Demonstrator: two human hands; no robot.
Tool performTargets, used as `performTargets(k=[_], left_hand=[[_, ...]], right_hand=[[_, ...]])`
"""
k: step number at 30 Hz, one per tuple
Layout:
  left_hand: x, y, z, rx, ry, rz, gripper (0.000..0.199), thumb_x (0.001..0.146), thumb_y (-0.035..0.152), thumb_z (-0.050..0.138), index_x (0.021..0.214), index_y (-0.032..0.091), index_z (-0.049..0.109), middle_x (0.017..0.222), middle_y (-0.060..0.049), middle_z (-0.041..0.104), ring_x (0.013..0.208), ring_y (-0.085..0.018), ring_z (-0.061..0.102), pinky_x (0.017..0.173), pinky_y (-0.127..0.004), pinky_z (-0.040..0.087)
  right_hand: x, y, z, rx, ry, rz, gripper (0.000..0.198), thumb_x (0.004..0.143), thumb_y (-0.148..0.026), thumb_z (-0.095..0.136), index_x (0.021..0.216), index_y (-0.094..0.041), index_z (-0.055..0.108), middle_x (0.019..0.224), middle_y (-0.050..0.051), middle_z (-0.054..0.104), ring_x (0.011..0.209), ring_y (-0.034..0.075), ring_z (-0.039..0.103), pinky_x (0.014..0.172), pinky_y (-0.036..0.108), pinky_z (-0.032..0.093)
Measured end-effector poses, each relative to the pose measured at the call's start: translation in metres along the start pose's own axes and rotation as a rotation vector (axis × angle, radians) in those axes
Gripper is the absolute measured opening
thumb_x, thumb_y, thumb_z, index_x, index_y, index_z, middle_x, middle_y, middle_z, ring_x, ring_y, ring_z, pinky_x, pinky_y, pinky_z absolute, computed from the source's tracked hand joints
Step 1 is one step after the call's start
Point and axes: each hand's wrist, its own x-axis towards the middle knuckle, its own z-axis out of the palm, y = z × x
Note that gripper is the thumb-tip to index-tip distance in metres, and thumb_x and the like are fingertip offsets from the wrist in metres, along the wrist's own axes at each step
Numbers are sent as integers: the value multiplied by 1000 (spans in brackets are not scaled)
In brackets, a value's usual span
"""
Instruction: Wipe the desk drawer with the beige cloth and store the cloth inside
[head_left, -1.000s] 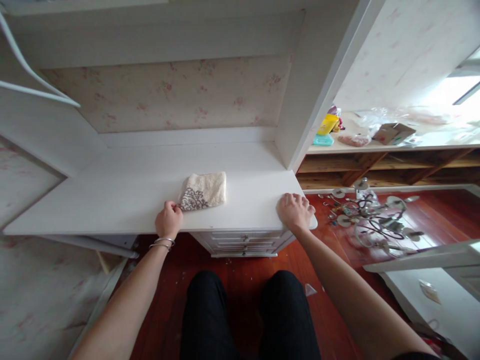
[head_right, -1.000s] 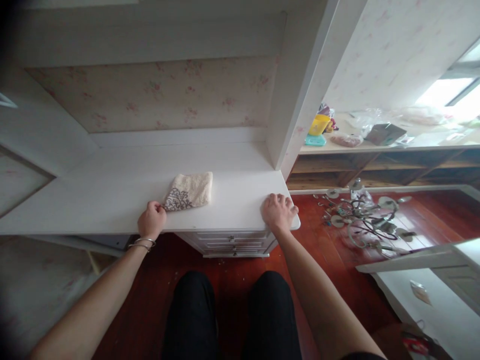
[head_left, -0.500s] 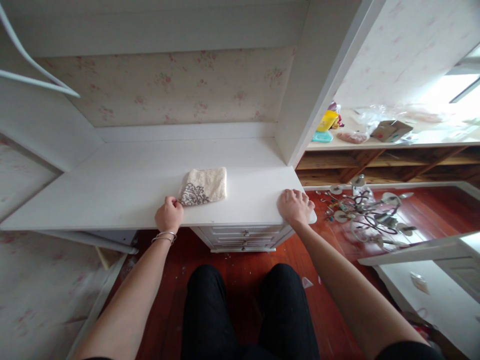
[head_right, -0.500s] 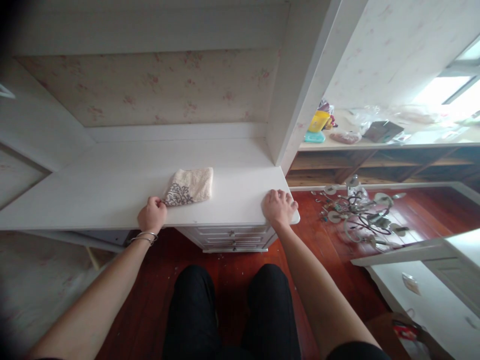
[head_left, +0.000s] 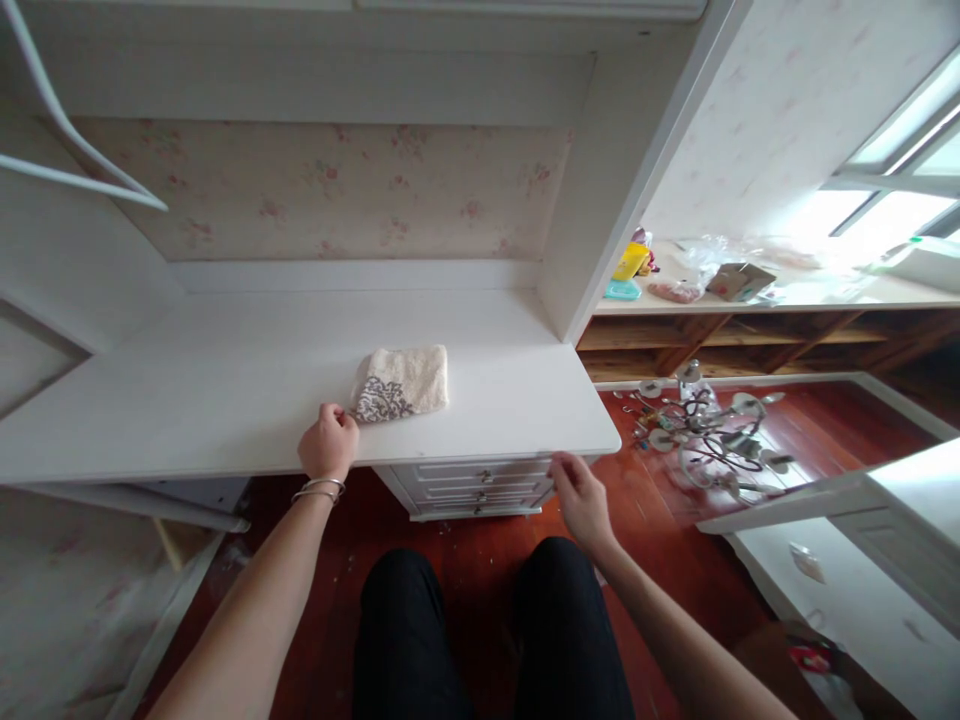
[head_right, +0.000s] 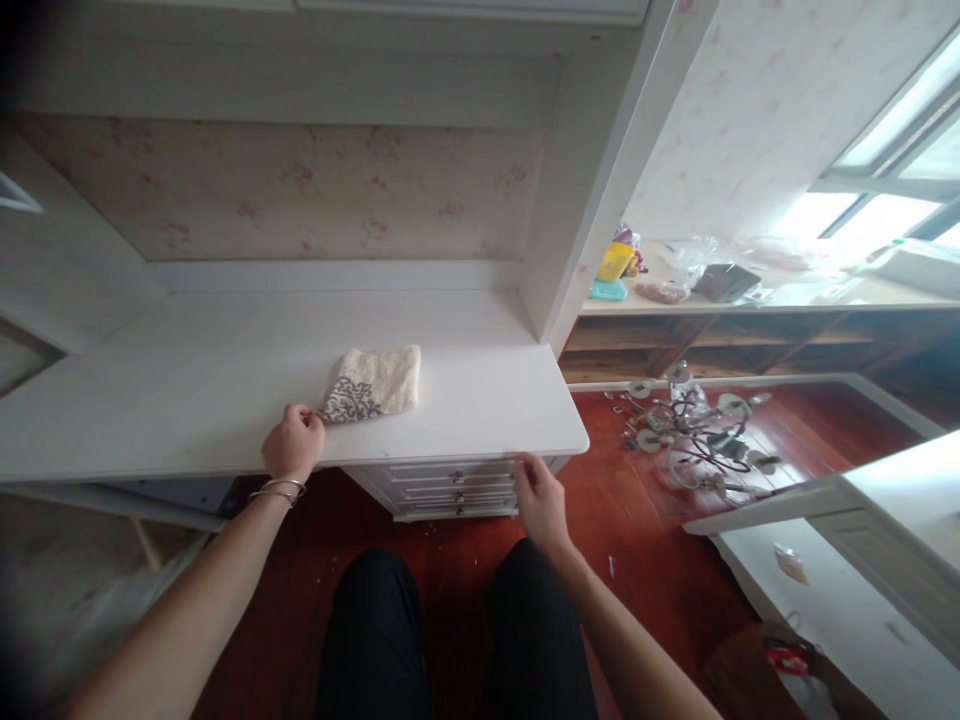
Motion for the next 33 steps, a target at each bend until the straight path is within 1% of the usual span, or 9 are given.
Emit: performTargets(k=[3, 5, 8, 11, 16, 20, 24, 28, 33], left_hand=[[-1, -1, 1, -2, 13, 11, 29, 89, 33, 39, 108, 25, 59, 82, -10, 71, 78, -30, 65, 62, -34, 38], [-1, -2, 2, -4, 19, 20, 29, 89, 33, 40, 108, 25, 60, 82, -9, 72, 78, -29, 65, 62, -33, 38], [-1, -3, 2, -11, 26, 23, 28, 89, 32, 40, 107, 25, 60, 83, -9, 72, 78, -29, 65, 63, -33, 38], [-1, -3, 2, -26, 25, 21, 29, 89, 32, 40, 107, 24, 61, 83, -9, 72, 78, -28, 65, 63, -33, 37], [1, -5, 3, -49, 15, 25, 28, 89, 32, 40, 107, 24, 61, 84, -9, 72, 76, -27, 65, 63, -33, 38], [1, -6, 2, -57, 6, 24, 28, 89, 32, 40, 107, 24, 61, 84, -9, 72, 77, -27, 65, 63, -32, 38], [0, -7, 0, -48, 9, 43, 27, 89, 32, 40, 106, 24, 61, 84, -9, 72, 77, -27, 66, 63, -32, 38], [0, -7, 0, -46, 4, 45, 27, 90, 32, 40, 106, 25, 61, 85, -9, 72, 79, -28, 66, 64, -33, 39], [1, -7, 0, -50, 0, 46, 29, 90, 33, 39, 107, 24, 60, 86, -10, 72, 81, -30, 67, 65, -34, 41]], right_hand=[[-32, 9, 23, -101, -305, -2, 31, 91, -44, 44, 105, -23, 63, 88, 3, 70, 76, 18, 63, 73, 31, 50], [-39, 11, 38, -217, -435, -25, 32, 92, -40, 43, 115, -25, 60, 105, 5, 69, 84, 18, 64, 80, 32, 50], [-32, 6, 59, -376, -554, -41, 41, 92, -37, 43, 130, -27, 52, 131, 9, 58, 95, 19, 65, 89, 34, 47], [-17, 1, 76, -492, -619, -32, 44, 93, -38, 40, 136, -30, 48, 140, 9, 51, 108, 24, 63, 93, 36, 46], [-4, 0, 94, -547, -646, -21, 42, 95, -36, 36, 131, -26, 55, 134, 10, 59, 112, 26, 62, 92, 38, 46], [-6, -1, 97, -523, -580, -59, 41, 97, -34, 32, 128, -27, 58, 134, 5, 61, 116, 22, 61, 96, 33, 44], [-16, -4, 96, -543, -520, -21, 43, 98, -38, 29, 114, -31, 68, 123, 2, 68, 111, 21, 63, 92, 31, 45], [-47, -2, 87, -522, -497, -1, 42, 98, -38, 32, 103, -30, 72, 114, 3, 72, 107, 22, 65, 89, 29, 45], [-109, 6, 60, -374, -561, 37, 43, 98, -39, 32, 108, -29, 72, 116, 4, 72, 108, 22, 65, 92, 29, 46]])
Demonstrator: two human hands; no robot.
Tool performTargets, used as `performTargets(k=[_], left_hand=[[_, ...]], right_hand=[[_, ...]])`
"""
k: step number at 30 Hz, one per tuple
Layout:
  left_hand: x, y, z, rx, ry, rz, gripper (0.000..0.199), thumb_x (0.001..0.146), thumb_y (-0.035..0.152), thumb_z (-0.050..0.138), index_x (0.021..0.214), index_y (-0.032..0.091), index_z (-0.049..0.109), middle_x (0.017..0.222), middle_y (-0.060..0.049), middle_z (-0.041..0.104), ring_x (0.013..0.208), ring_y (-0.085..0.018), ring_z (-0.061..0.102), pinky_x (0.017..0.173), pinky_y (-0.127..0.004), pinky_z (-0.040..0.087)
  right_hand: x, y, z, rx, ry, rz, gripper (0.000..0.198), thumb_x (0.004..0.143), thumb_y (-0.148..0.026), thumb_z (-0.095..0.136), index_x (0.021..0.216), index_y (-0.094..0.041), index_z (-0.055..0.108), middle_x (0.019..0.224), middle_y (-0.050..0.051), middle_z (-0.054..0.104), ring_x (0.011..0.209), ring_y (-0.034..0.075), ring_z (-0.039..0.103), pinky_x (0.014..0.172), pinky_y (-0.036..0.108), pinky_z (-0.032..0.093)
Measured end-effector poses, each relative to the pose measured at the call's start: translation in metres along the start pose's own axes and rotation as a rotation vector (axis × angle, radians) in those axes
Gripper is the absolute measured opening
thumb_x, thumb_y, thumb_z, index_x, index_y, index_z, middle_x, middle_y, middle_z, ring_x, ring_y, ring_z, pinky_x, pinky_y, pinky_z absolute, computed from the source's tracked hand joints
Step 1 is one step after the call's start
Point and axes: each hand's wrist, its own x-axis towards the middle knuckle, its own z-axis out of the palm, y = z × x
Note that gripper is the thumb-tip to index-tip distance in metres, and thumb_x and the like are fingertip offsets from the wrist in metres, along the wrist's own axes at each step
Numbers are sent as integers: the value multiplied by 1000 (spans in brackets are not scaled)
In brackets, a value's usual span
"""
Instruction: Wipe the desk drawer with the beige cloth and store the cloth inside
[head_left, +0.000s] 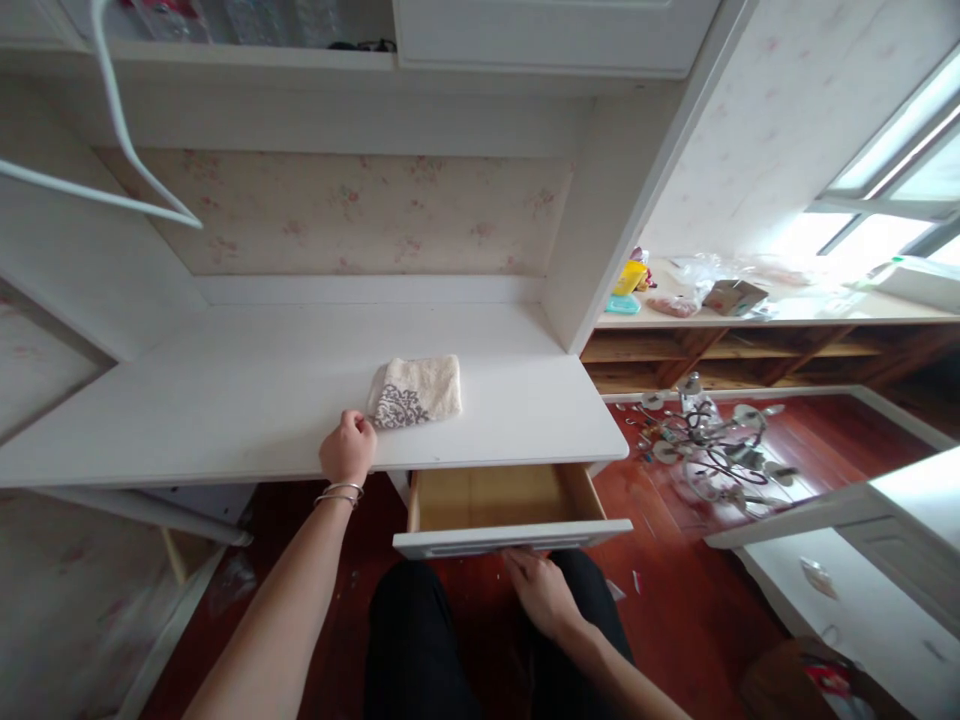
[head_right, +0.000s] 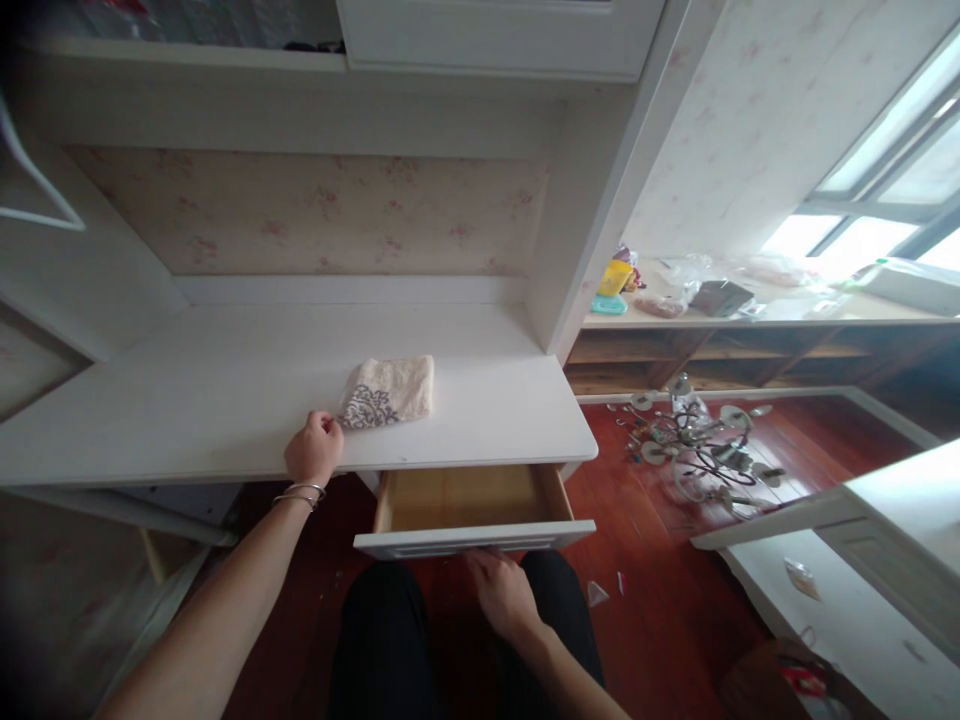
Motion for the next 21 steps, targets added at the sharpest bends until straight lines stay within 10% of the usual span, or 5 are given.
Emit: performTargets(k=[11, 21], left_hand=[[-24, -8, -37, -294, -192, 109, 25, 91, 24, 43, 108, 14, 58, 101, -12, 71, 94, -24, 66, 80, -32, 45], [-249, -57, -90, -501, -381, 606, 20, 97, 28, 41, 98, 25, 62, 93, -3, 69, 89, -17, 64, 82, -31, 50]], right_hand=[[-107, 2, 14, 86, -177, 45, 49, 96, -41, 32, 130, -24, 62, 137, 4, 59, 129, 19, 51, 112, 32, 36], [-144, 26, 30, 89, -366, 110, 46, 88, -42, 38, 122, -34, 68, 126, 2, 66, 122, 28, 58, 102, 37, 46]])
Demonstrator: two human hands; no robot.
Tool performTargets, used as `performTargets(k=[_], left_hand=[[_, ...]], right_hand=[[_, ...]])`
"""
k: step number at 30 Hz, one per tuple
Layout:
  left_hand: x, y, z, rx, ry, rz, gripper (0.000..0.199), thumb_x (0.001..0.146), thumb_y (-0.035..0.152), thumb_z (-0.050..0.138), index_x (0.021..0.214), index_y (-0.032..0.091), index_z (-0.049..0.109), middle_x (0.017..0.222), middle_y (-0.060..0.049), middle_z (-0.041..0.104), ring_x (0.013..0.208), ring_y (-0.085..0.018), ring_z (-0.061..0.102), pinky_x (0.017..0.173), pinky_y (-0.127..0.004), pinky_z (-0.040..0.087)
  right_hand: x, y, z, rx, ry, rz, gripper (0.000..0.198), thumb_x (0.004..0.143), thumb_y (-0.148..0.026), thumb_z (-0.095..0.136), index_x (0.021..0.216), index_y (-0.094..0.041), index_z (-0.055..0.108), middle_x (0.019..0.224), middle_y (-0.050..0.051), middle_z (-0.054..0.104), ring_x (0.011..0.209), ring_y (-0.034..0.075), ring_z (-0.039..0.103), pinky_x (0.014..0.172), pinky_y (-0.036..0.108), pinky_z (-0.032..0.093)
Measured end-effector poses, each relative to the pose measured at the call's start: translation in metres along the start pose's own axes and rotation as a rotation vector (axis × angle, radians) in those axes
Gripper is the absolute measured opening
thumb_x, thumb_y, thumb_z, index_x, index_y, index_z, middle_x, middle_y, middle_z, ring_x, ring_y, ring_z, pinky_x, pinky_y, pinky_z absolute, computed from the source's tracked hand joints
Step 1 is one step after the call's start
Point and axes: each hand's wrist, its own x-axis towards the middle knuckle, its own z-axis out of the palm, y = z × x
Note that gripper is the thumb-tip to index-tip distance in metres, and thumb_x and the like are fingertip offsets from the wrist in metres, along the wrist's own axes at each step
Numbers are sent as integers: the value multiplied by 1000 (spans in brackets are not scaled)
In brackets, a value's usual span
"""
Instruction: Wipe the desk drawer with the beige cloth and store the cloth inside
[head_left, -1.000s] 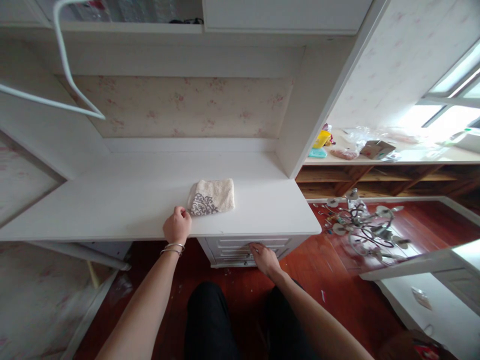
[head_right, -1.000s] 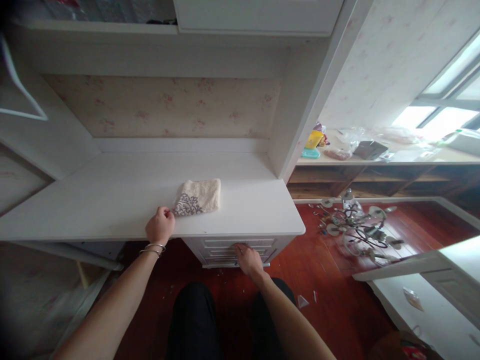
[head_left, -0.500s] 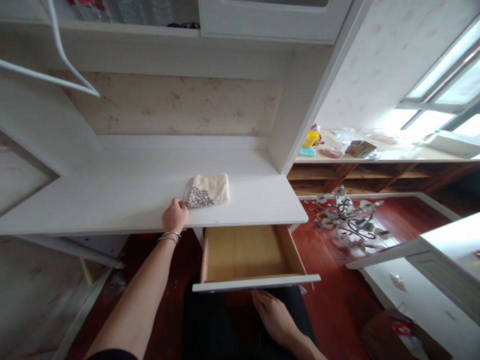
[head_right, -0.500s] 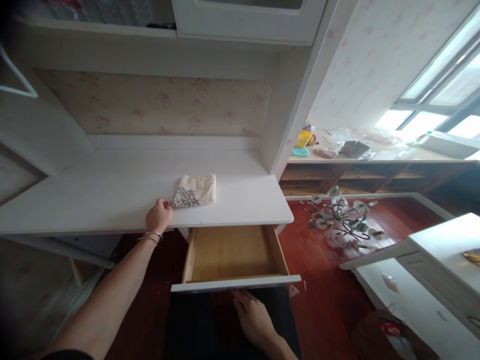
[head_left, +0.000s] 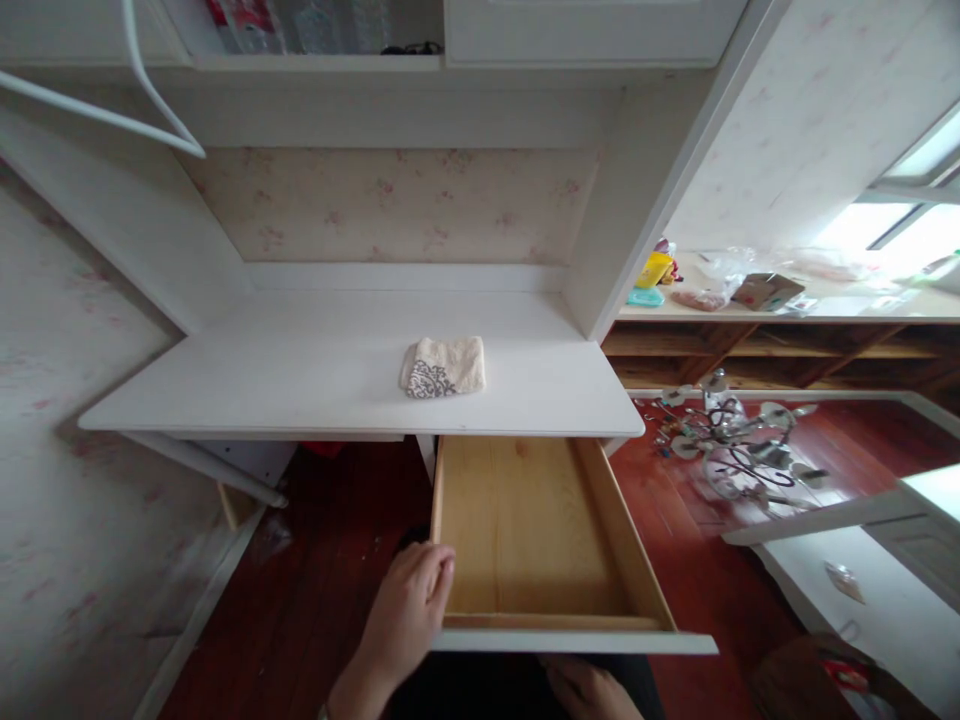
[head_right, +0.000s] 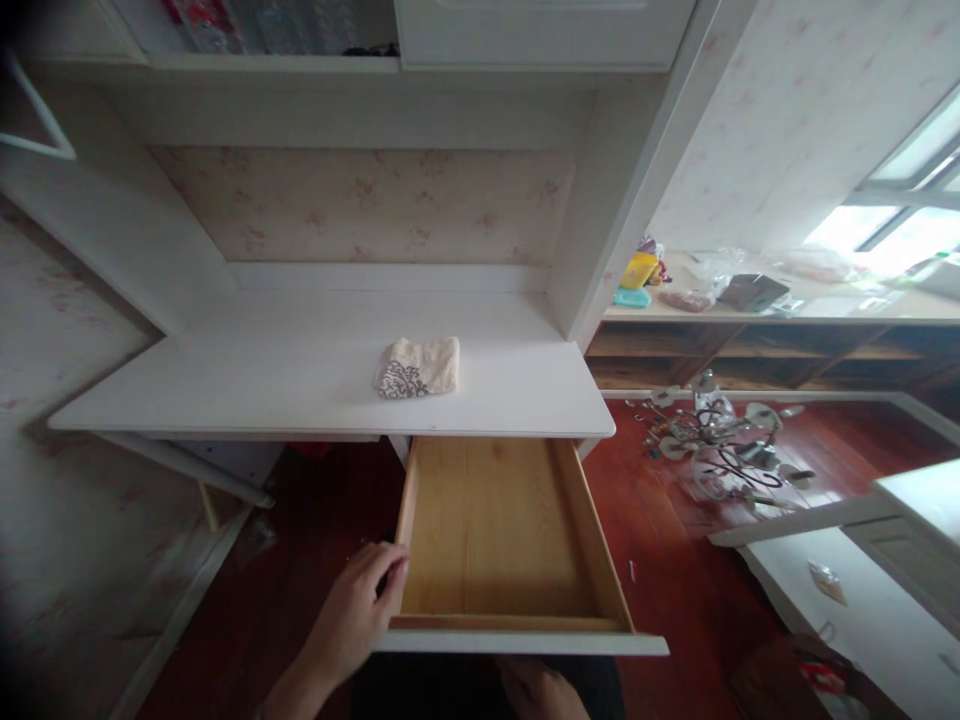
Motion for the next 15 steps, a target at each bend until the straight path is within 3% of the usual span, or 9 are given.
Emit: performTargets(k=[4, 7, 9, 12, 15], left_hand=[[-52, 17, 33, 128, 111, 97, 20, 94, 20, 43, 94, 26, 63, 81, -4, 68, 77, -17, 64, 72, -31, 50], [-62, 20, 47, 205, 165, 86, 19, 92, 18, 45, 88, 26, 62, 73, -2, 65, 69, -17, 63, 66, -31, 47], [-61, 21, 50, 229, 178, 52, 19, 92, 18, 45, 84, 26, 61, 71, -2, 64, 68, -18, 63, 64, -32, 46], [-58, 25, 49, 246, 193, 30, 21, 92, 18, 43, 81, 27, 60, 69, -2, 64, 66, -17, 63, 62, -32, 45], [-59, 27, 49, 276, 195, 31, 22, 91, 18, 43, 79, 27, 59, 68, -1, 64, 66, -17, 62, 61, -32, 44]], right_hand=[[-5, -11, -5, -33, -47, 16, 47, 86, -40, 42, 126, -31, 65, 131, 4, 62, 124, 28, 56, 107, 38, 41], [-15, -39, -26, -101, -139, 17, 46, 84, -34, 47, 126, -32, 64, 135, 4, 60, 125, 29, 56, 109, 39, 40], [-25, -67, -47, -134, -215, -55, 44, 81, -33, 54, 122, -32, 67, 133, 4, 62, 125, 29, 55, 108, 38, 39], [-35, -117, -82, -85, -336, -238, 30, 87, -36, 49, 104, -33, 75, 99, 1, 76, 91, 24, 70, 86, 33, 51], [-25, -158, -110, 104, -227, -388, 36, 93, -45, 42, 96, -28, 74, 87, 1, 75, 80, 19, 67, 74, 30, 52]])
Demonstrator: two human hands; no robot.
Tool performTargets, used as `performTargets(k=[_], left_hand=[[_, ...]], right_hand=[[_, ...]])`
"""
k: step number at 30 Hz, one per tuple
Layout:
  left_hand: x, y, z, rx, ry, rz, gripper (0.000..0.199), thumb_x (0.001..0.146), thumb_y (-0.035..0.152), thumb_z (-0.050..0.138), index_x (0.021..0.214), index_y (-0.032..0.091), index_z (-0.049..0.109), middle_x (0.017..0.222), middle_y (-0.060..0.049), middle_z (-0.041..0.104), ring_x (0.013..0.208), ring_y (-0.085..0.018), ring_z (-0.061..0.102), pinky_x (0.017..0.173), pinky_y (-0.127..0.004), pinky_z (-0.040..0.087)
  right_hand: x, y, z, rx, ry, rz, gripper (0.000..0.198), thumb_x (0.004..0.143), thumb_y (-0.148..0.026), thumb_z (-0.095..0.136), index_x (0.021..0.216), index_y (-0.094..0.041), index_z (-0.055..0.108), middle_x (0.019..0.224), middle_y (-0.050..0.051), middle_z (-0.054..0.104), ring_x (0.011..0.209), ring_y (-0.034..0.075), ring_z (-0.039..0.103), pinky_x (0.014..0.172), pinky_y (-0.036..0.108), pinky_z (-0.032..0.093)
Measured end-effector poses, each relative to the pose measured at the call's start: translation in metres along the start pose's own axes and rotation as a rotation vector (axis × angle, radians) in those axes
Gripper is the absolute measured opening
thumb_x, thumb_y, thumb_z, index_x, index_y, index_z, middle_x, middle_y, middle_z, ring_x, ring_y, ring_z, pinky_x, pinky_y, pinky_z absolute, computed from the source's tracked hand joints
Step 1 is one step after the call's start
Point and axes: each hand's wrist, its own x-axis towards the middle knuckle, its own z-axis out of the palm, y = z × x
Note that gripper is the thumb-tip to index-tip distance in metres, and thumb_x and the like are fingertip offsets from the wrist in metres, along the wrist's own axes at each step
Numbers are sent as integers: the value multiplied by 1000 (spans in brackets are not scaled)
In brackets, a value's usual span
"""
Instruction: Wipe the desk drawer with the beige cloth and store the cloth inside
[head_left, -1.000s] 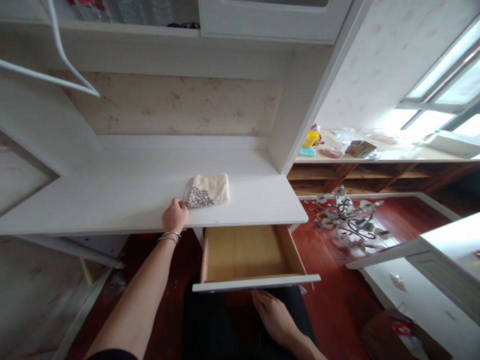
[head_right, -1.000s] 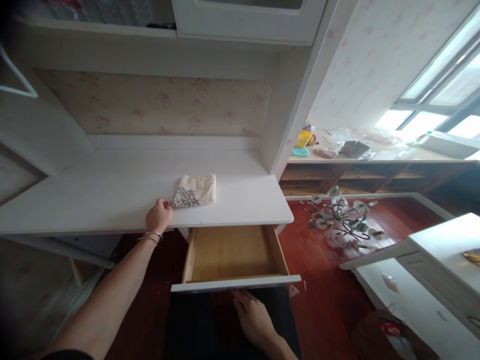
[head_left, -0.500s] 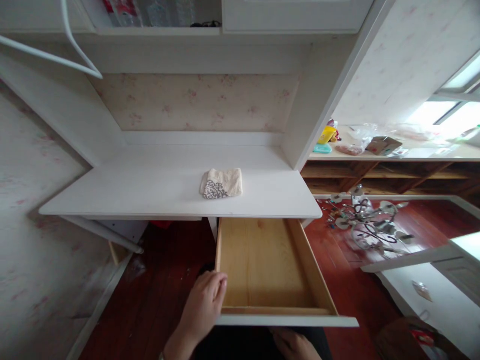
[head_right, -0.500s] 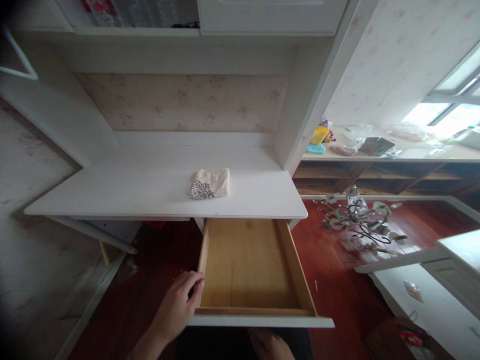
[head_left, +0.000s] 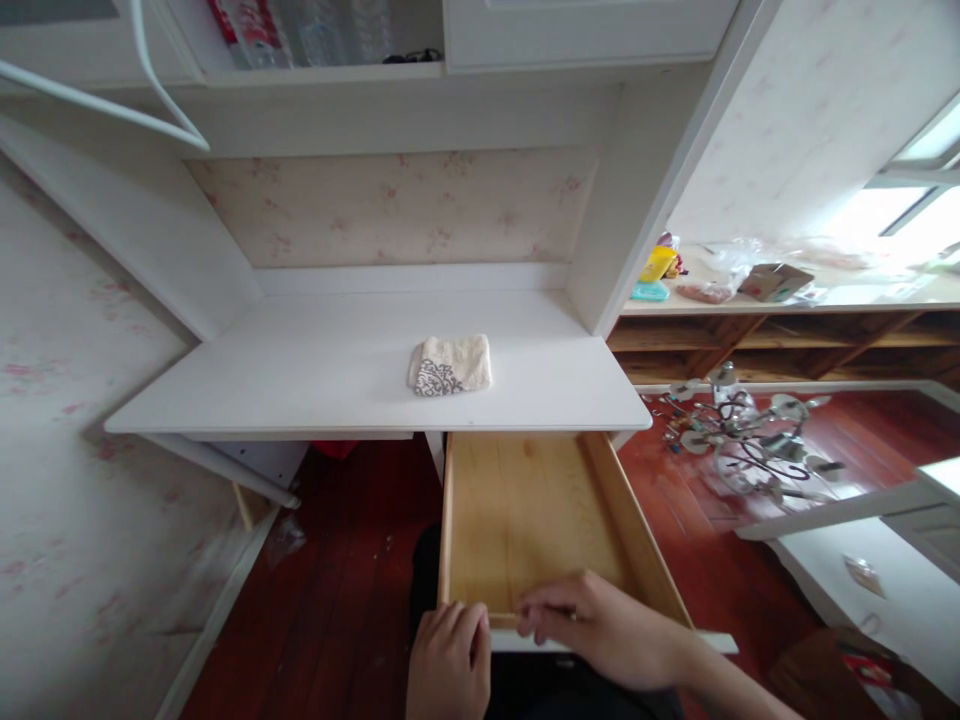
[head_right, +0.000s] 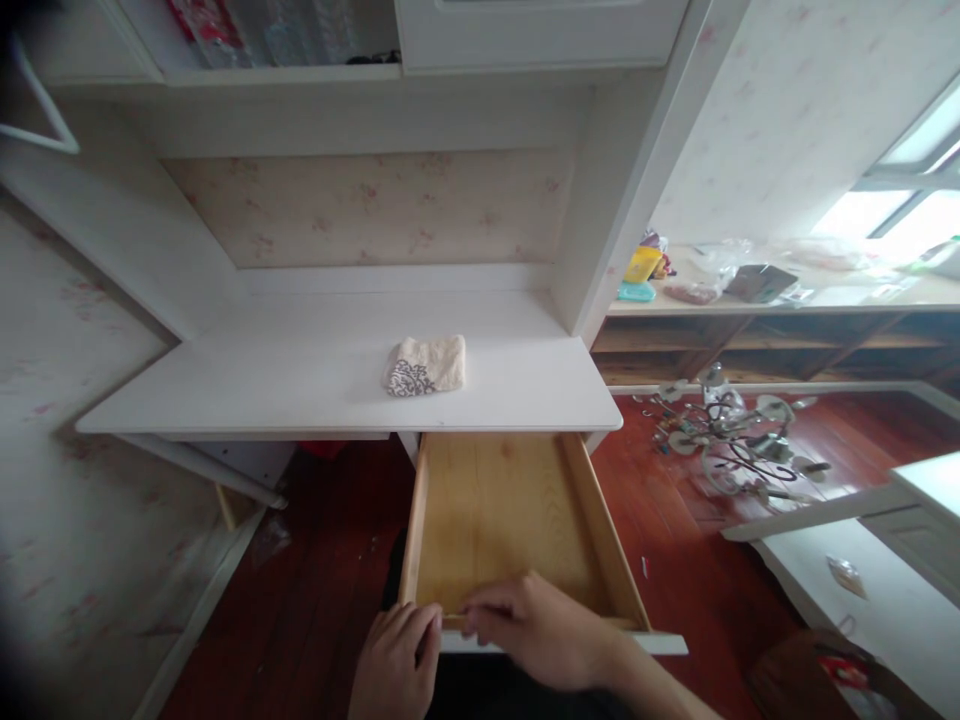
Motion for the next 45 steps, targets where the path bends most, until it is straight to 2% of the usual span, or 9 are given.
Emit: performTargets(k=[3, 6, 9, 14, 18, 28, 38, 41, 45], left_hand=[[-8, 2, 2, 42, -24, 9, 21, 90, 19, 45, 78, 27, 60, 67, -1, 63, 65, -17, 62, 60, -32, 44], [-21, 4, 4, 53, -21, -10, 21, 90, 19, 46, 80, 28, 61, 67, -1, 63, 66, -17, 63, 61, -33, 45], [-28, 7, 4, 27, -19, -50, 21, 89, 19, 46, 81, 29, 62, 68, -2, 63, 68, -18, 63, 63, -33, 45], [-26, 8, 5, 46, 18, -53, 19, 88, 18, 48, 82, 30, 61, 67, -1, 64, 67, -18, 63, 61, -34, 45], [-21, 6, 9, 96, 55, -31, 18, 87, 18, 48, 80, 31, 60, 64, -1, 63, 62, -17, 62, 56, -35, 43], [-24, 5, 15, 194, 42, -42, 18, 86, 18, 48, 79, 29, 61, 66, -1, 62, 66, -20, 62, 60, -36, 43], [-25, 4, 17, 145, 37, -44, 16, 86, 18, 48, 78, 29, 57, 65, -1, 62, 65, -19, 61, 61, -36, 40], [-25, 3, 19, 132, 46, -53, 17, 86, 17, 47, 79, 29, 58, 65, -1, 61, 65, -19, 60, 62, -35, 38], [-25, -1, 22, 129, 153, -17, 18, 87, 17, 49, 77, 28, 58, 62, 2, 58, 62, -17, 56, 62, -33, 33]], right_hand=[[39, -13, -23, 85, 214, -112, 35, 93, -45, 45, 103, -23, 70, 93, 3, 73, 80, 18, 66, 76, 31, 53], [89, -11, -44, -130, 380, -207, 30, 92, -38, 47, 101, -22, 71, 97, 3, 73, 91, 19, 65, 86, 34, 50], [141, -10, -61, -359, 402, -242, 30, 91, -30, 45, 106, -22, 69, 107, 4, 71, 99, 19, 63, 93, 35, 48], [210, -19, -90, -861, 515, -94, 43, 89, -23, 44, 131, -20, 53, 139, 9, 52, 124, 24, 48, 103, 38, 41], [239, -17, -111, -982, 560, -9, 51, 85, -16, 46, 136, -20, 46, 148, 13, 40, 133, 30, 35, 106, 51, 34], [237, 4, -127, -1151, 550, 2, 43, 95, -13, 28, 129, -25, 52, 128, 12, 59, 121, 26, 46, 97, 46, 36], [185, 14, -152, -1208, 431, -7, 32, 87, -19, 47, 114, -16, 65, 115, 14, 65, 112, 28, 54, 100, 45, 36], [186, 16, -151, -1159, 434, -56, 47, 92, -37, 44, 135, -22, 51, 143, 12, 49, 132, 31, 40, 107, 51, 31], [210, 20, -140, -1103, 351, -95, 77, 85, -64, 47, 151, -27, 29, 162, 10, 18, 147, 35, 11, 114, 62, 10]])
